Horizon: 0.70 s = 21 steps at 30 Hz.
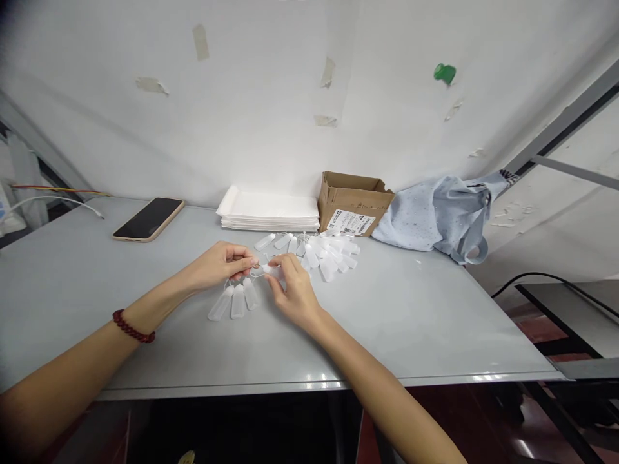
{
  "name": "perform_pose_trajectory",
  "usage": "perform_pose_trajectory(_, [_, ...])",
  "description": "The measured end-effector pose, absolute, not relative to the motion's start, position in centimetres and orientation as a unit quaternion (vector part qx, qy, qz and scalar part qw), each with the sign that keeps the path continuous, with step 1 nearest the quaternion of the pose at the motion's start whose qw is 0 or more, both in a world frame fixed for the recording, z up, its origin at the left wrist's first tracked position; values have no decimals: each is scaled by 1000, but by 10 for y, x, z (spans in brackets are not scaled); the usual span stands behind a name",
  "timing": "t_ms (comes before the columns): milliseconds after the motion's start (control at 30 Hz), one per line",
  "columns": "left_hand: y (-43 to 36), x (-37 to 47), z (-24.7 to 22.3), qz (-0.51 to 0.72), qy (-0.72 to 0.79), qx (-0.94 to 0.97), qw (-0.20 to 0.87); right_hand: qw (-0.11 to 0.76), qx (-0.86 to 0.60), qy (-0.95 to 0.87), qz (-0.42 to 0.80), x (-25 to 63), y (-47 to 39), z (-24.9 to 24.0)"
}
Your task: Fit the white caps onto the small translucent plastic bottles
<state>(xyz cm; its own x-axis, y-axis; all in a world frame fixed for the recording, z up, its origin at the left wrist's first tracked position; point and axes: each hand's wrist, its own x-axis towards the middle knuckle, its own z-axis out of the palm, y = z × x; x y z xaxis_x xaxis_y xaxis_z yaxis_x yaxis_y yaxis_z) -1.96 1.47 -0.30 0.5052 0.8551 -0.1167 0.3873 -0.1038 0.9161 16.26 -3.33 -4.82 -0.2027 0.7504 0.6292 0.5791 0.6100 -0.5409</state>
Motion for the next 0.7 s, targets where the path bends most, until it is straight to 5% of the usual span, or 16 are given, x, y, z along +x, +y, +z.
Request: perform_pose_trajectory(700, [17,-22,-3,231,419,716,507,467,-426,-770,91,162,-33,-48])
